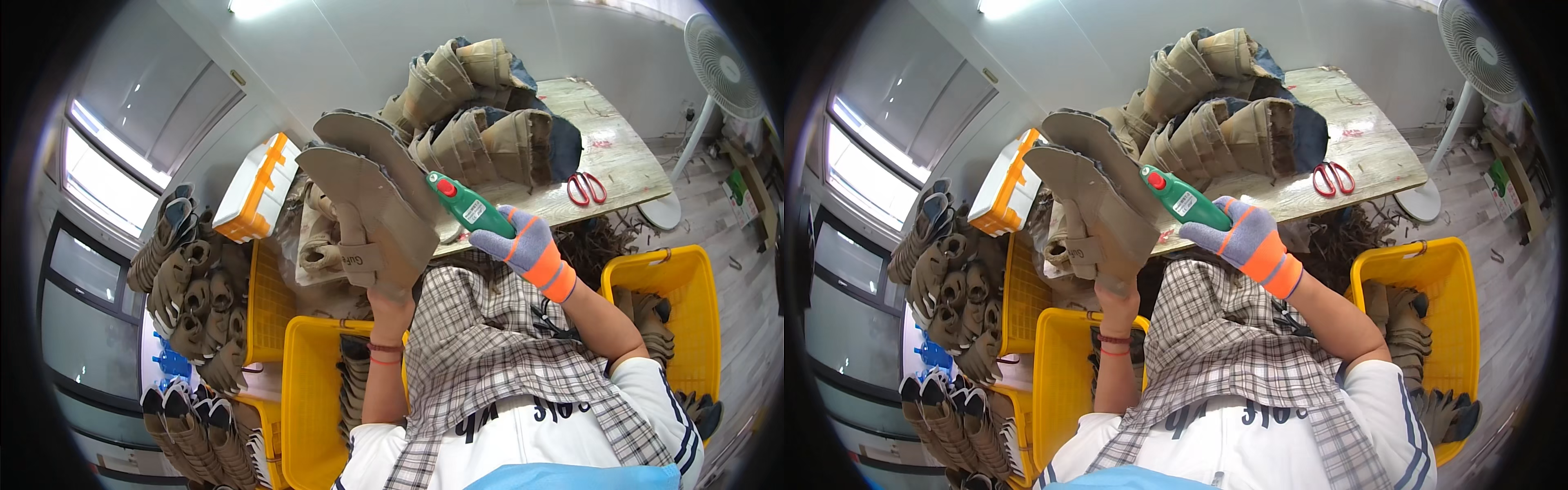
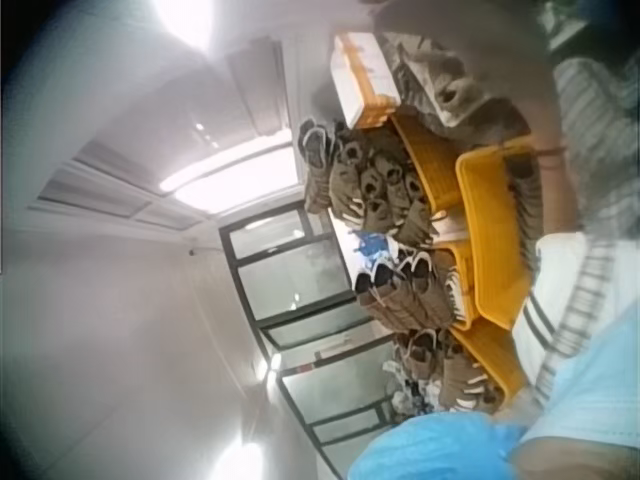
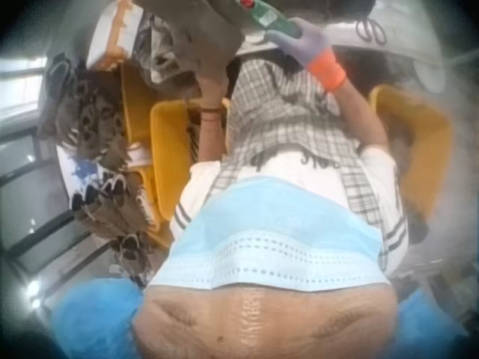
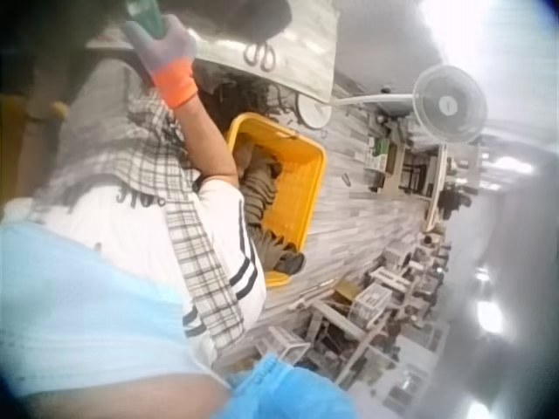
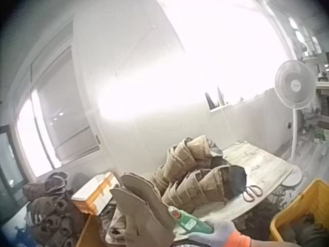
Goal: The person uses a green electric rotary cutter to trim the edges of beige shoe uppers. They hold each upper with the left hand and guide the tool along the opening with the right hand, then place the trimmed piece into a yellow bin. The process is repeated for multiple uppers.
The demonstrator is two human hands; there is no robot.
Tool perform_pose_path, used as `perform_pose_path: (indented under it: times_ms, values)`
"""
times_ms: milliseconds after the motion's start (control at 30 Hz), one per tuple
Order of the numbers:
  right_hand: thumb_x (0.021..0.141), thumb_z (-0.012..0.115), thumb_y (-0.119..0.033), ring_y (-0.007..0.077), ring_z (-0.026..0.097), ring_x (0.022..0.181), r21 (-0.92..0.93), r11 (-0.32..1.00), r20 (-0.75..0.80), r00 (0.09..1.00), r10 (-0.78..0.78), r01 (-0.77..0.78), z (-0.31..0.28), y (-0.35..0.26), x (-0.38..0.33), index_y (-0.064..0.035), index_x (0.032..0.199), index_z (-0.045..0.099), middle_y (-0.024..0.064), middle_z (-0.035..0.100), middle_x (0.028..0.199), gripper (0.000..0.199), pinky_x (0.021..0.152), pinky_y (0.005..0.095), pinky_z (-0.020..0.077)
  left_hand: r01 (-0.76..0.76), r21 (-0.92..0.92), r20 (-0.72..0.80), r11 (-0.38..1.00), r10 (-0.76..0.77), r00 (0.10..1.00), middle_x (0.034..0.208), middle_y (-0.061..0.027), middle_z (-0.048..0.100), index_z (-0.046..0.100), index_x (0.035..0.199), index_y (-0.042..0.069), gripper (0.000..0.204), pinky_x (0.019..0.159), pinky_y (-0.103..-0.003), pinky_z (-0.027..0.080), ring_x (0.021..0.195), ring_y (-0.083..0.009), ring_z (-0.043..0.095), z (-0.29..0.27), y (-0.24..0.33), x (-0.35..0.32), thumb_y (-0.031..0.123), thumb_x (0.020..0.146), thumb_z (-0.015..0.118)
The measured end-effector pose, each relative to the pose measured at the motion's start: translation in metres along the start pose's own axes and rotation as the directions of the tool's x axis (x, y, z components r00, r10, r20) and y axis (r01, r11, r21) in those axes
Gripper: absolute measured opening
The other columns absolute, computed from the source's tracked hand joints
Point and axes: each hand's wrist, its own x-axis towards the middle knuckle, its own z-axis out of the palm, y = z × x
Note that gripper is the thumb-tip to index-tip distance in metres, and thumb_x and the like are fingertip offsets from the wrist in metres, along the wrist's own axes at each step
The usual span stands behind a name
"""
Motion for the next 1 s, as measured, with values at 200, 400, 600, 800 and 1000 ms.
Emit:
perform_pose_path:
  times_ms: [200,400,600,800,1000]
  values:
    - [0.073,0.077,-0.040,0.0042,0.051,0.059,0.107,0.984,0.034,0.989,0.143,-0.145,-0.005,-0.014,0.003,-0.0024,0.085,0.064,0.0009,0.059,0.066,0.042,0.053,0.0230,0.0426,-0.085,0.157,0.121,0.984,0.066,0.990,0.105,-0.0197,0.061,0.063,0.099,-0.003,0.037,0.085,-0.048,0.045,0.097,-0.0376,0.057,0.002,0.003,-0.016,-0.009,0.063,0.058]
    - [0.076,0.075,-0.039,0.0032,0.048,0.052,0.261,0.951,0.056,0.986,0.155,-0.164,-0.001,-0.024,0.015,-0.0030,0.084,0.063,-0.0006,0.057,0.062,0.039,0.048,0.0209,0.0390,-0.209,0.278,0.146,0.938,0.173,0.974,0.114,-0.0186,0.058,0.063,0.105,-0.002,0.041,0.093,-0.050,0.040,0.110,-0.0400,0.050,-0.001,0.000,-0.026,-0.006,0.065,0.057]
    - [0.075,0.076,-0.040,0.0036,0.050,0.051,0.171,0.982,-0.075,0.993,0.090,-0.077,-0.009,0.000,0.041,-0.0021,0.087,0.062,-0.0006,0.057,0.060,0.042,0.045,0.0203,0.0377,-0.096,0.333,0.011,0.938,0.098,0.995,0.119,-0.0216,0.053,0.058,0.112,-0.003,0.045,0.095,-0.052,0.039,0.112,-0.0417,0.048,-0.021,-0.040,-0.010,-0.006,0.067,0.056]
    - [0.076,0.075,-0.037,0.0042,0.050,0.050,0.159,0.981,-0.159,0.978,0.137,-0.112,-0.037,0.024,0.034,-0.0024,0.087,0.062,-0.0008,0.057,0.061,0.039,0.046,0.0206,0.0384,-0.086,0.429,-0.013,0.899,0.102,0.995,0.099,-0.0256,0.060,0.060,0.100,-0.008,0.028,0.089,-0.048,0.041,0.099,-0.0419,0.052,-0.038,-0.114,0.116,0.001,0.074,0.059]
    - [0.074,0.076,-0.041,0.0066,0.053,0.054,0.048,0.981,-0.175,0.965,0.195,-0.190,-0.047,0.040,0.021,-0.0023,0.090,0.062,0.0009,0.059,0.065,0.045,0.051,0.0233,0.0440,0.323,0.389,-0.157,0.863,-0.283,0.946,0.083,-0.0274,0.061,0.063,0.074,-0.010,0.028,0.073,-0.040,0.045,0.080,-0.0401,0.058,-0.060,-0.122,0.187,0.017,0.075,0.073]
